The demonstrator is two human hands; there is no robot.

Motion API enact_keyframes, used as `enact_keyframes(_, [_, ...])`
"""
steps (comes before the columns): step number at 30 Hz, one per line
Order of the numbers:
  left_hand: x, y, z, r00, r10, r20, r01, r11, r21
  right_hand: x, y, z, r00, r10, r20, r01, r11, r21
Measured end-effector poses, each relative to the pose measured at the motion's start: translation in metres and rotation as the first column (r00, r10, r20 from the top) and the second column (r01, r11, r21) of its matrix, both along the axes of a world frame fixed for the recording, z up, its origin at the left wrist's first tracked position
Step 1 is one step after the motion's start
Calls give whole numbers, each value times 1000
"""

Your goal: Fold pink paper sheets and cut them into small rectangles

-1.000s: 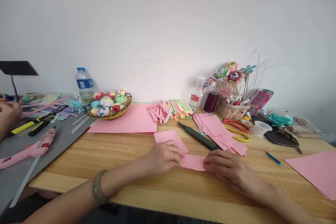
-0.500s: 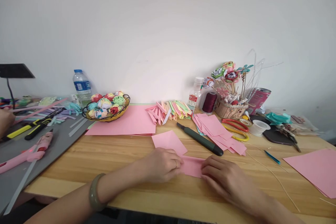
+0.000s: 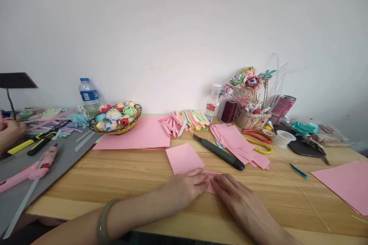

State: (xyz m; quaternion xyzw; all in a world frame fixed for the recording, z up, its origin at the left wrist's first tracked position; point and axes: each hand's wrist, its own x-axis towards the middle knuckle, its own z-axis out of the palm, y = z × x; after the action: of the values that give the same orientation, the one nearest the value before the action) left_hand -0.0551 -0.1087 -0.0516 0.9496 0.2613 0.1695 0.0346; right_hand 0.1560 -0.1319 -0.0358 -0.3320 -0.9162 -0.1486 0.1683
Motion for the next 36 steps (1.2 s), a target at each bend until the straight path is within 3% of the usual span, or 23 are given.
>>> enact_keyframes(5, [-6,2,0,999,41,-30,-42,997,-60,5,2,-7,999,-15,30,12,997,78])
enact_keyframes(13, [-13,1,11,990,42,-135,-49,998,-50,5,12,-1,980,95,177,-119,984,131])
enact_keyframes(19, [-25,-4,15,961,129,-245,-150,986,-70,20,12,-7,987,16,160,-47,980,195])
enact_keyframes(28, [-48,-10,12,962,167,-217,-178,984,-31,22,9,-8,987,-58,153,32,986,164])
enact_keyframes(36, [-50,-9,20,956,148,-254,-170,983,-65,22,2,-7,987,-118,106,104,986,128])
